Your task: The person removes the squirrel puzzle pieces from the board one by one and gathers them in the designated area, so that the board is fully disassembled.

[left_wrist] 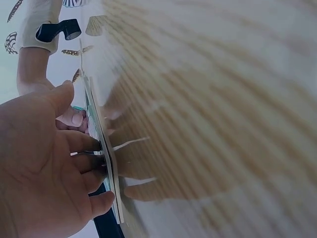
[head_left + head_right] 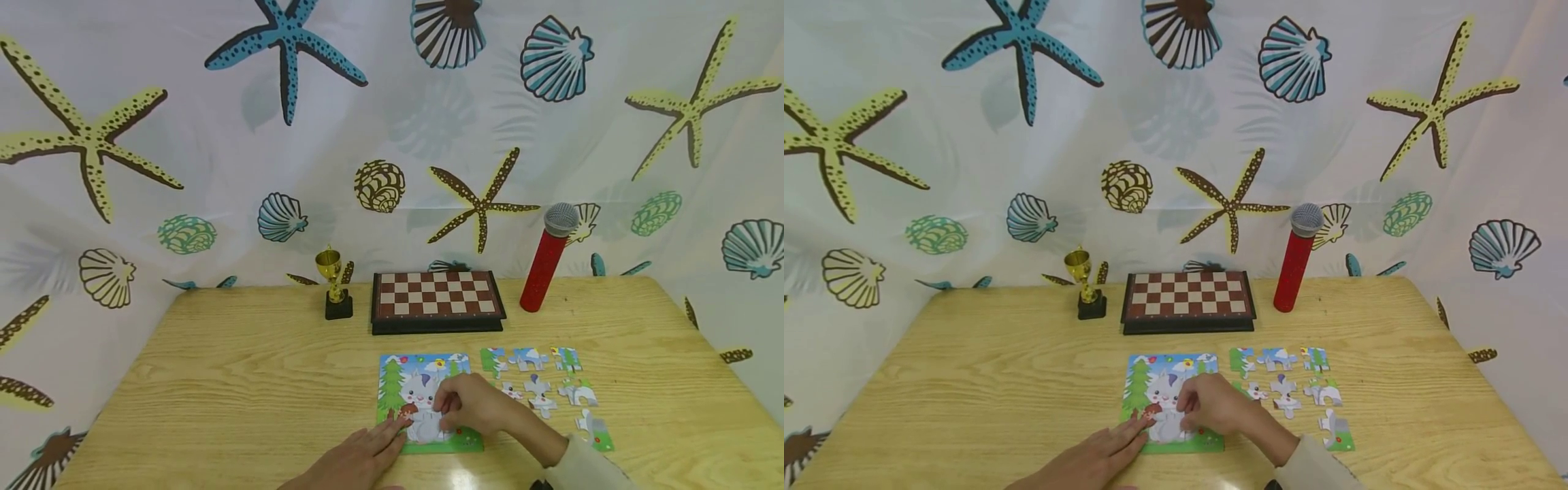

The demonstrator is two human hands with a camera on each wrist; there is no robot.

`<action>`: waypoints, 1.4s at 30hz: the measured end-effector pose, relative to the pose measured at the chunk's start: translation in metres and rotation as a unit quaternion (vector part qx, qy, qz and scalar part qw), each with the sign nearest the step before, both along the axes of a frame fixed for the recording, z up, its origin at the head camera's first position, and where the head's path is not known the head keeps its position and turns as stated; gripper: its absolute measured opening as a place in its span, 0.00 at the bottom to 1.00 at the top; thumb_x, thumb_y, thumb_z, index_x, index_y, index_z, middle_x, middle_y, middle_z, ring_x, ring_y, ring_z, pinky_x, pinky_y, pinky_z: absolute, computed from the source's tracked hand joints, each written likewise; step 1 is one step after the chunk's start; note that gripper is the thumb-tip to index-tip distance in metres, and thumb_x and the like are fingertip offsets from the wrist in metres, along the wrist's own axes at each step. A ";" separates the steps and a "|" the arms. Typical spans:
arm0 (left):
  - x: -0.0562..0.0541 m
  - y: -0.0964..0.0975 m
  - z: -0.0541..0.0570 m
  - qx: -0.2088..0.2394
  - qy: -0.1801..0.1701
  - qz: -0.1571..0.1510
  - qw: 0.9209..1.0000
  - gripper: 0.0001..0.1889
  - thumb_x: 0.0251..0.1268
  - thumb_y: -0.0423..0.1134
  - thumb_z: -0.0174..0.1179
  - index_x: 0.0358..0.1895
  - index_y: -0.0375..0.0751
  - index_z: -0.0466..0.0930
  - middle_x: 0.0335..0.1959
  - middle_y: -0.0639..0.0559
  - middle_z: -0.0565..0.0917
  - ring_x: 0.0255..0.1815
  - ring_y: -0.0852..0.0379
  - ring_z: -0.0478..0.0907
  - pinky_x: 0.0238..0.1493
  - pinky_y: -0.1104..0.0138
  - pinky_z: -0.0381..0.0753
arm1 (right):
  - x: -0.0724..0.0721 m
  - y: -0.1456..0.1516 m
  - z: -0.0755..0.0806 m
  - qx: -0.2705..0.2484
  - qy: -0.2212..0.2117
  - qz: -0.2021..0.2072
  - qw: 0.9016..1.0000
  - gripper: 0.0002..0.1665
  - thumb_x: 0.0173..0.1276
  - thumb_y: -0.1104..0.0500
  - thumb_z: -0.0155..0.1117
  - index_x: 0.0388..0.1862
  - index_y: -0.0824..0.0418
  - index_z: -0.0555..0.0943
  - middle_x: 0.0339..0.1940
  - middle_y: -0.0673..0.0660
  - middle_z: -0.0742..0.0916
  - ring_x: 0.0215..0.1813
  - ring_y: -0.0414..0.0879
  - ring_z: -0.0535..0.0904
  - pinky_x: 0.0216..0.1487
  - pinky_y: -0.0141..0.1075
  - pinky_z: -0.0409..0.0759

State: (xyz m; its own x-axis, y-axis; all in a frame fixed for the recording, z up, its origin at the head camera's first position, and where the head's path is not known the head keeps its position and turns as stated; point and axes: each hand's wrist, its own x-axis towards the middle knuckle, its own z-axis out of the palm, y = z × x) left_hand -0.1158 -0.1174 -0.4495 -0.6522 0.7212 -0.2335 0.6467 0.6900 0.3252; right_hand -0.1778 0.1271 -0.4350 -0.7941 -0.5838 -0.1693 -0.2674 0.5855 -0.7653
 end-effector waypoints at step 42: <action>-0.001 0.003 0.002 -0.033 0.004 0.008 0.999 0.39 0.68 0.69 0.35 0.71 0.45 0.62 0.76 0.52 0.57 0.75 0.52 0.58 0.65 0.46 0.66 | 0.020 -0.022 0.005 0.086 0.009 -0.060 0.994 0.17 0.44 0.60 0.80 0.27 0.59 0.79 0.17 0.48 0.78 0.22 0.39 0.71 0.24 0.30 0.69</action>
State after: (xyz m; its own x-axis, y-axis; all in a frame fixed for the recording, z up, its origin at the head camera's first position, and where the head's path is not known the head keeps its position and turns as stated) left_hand -0.1172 -0.1144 -0.4476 -0.6652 0.6945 -0.2742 0.6382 0.7194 0.2740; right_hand -0.1573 0.1046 -0.4297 -0.8605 -0.4479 -0.2429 -0.2001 0.7355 -0.6473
